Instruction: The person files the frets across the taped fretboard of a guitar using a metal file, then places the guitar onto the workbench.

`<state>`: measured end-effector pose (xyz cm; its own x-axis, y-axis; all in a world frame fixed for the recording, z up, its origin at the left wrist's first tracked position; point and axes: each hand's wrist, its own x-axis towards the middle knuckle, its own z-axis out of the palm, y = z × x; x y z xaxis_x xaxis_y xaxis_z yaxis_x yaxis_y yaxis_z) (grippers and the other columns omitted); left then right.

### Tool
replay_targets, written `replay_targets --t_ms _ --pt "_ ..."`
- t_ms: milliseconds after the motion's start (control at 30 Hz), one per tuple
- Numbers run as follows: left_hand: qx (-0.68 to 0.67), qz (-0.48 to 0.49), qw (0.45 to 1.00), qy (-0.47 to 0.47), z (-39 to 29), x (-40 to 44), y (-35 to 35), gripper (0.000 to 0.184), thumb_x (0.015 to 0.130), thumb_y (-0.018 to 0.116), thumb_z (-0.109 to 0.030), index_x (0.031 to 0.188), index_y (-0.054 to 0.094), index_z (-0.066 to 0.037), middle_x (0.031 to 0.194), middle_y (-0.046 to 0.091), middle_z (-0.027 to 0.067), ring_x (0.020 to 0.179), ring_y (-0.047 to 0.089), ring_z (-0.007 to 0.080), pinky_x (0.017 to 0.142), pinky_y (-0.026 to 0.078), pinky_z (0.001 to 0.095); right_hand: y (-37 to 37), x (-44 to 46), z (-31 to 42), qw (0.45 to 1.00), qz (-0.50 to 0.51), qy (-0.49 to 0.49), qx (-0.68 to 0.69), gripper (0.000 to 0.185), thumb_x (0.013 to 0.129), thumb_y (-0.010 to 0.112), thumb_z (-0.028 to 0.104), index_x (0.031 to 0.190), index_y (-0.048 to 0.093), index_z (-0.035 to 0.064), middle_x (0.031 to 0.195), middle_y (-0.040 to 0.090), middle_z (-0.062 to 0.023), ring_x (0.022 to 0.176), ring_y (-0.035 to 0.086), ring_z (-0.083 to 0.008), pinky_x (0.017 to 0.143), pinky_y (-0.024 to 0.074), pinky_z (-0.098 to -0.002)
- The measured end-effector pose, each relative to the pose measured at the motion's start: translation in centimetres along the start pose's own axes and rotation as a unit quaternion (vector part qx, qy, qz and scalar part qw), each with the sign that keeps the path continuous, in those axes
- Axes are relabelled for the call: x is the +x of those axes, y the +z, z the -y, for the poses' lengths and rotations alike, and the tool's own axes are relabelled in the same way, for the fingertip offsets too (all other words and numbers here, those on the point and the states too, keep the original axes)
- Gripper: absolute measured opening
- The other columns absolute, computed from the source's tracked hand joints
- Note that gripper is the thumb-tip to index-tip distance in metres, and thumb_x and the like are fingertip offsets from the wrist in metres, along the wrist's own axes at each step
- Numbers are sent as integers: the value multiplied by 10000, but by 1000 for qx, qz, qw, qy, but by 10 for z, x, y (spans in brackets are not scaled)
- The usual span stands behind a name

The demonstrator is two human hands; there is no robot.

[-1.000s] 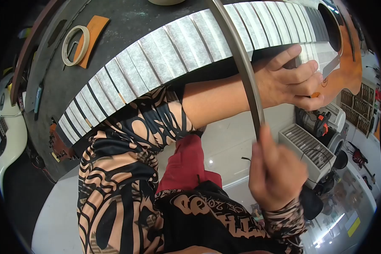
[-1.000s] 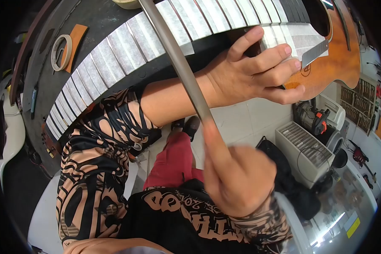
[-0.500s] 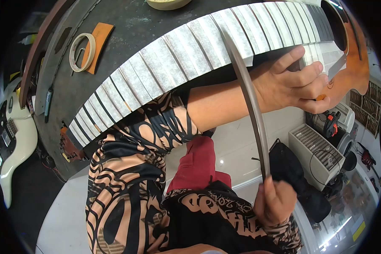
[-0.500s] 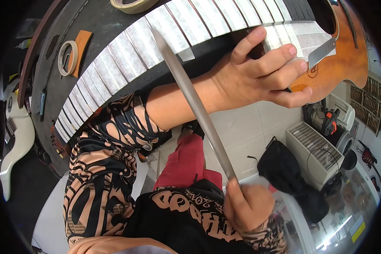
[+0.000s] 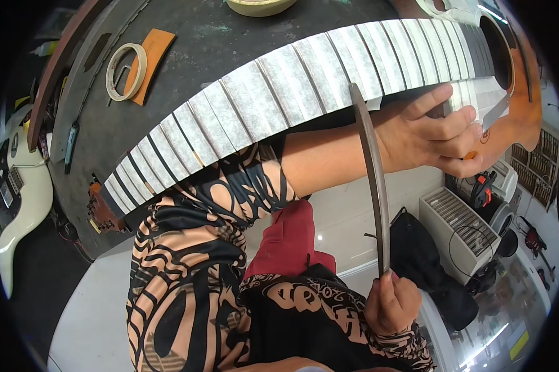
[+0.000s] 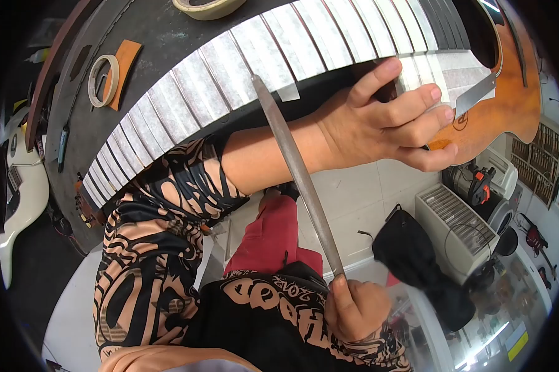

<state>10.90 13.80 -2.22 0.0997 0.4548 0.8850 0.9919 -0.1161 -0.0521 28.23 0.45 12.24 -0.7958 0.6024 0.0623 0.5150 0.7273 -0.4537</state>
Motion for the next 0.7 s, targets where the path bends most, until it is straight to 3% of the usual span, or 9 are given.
replay_targets --t_ms 133,200,300,500,600,700 --pt "-14 -3 1000 -8 0 0 0 505 813 655 -318 1205 342 -377 1219 411 -61 1269 377 151 1109 274 528 9 59 7 1000 -26 0 -9 491 683 694 -49 1169 649 4 587 487 -53 446 461 -192 419 379 -309" --pt "-34 -15 999 -18 -1 -1 1 488 825 637 -305 1210 346 -375 1228 417 -61 1272 373 153 1111 277 521 2 114 18 999 21 29 20 459 748 687 -92 1196 621 -21 594 523 -93 465 473 -222 460 398 -317" --pt "-27 -6 1000 -4 1 1 -2 454 845 610 -306 1212 350 -369 1235 422 -64 1275 373 152 1114 274 516 5 111 11 1000 1 12 -7 462 763 682 -91 1213 621 -5 590 517 -84 464 470 -215 459 397 -319" --pt "-32 -3 999 -20 -4 3 -1 426 856 595 -318 1205 354 -351 1221 437 -77 1286 368 140 1121 270 508 0 -6 3 1000 13 5 6 515 682 698 -71 1183 597 -9 647 547 -80 477 485 -237 447 373 -342" --pt "-45 2 999 -26 -7 4 -4 447 849 613 -303 1211 354 -345 1220 438 -77 1285 368 135 1129 262 511 0 2 1 1000 -6 4 -5 504 680 692 -72 1173 615 -3 631 531 -66 477 485 -228 441 372 -333" --pt "-44 -6 999 -20 -3 3 0 472 842 622 -293 1230 358 -341 1225 440 -67 1289 365 139 1135 261 518 -1 81 7 1000 4 21 12 511 693 692 -62 1197 634 7 584 495 -54 459 474 -196 425 373 -316"
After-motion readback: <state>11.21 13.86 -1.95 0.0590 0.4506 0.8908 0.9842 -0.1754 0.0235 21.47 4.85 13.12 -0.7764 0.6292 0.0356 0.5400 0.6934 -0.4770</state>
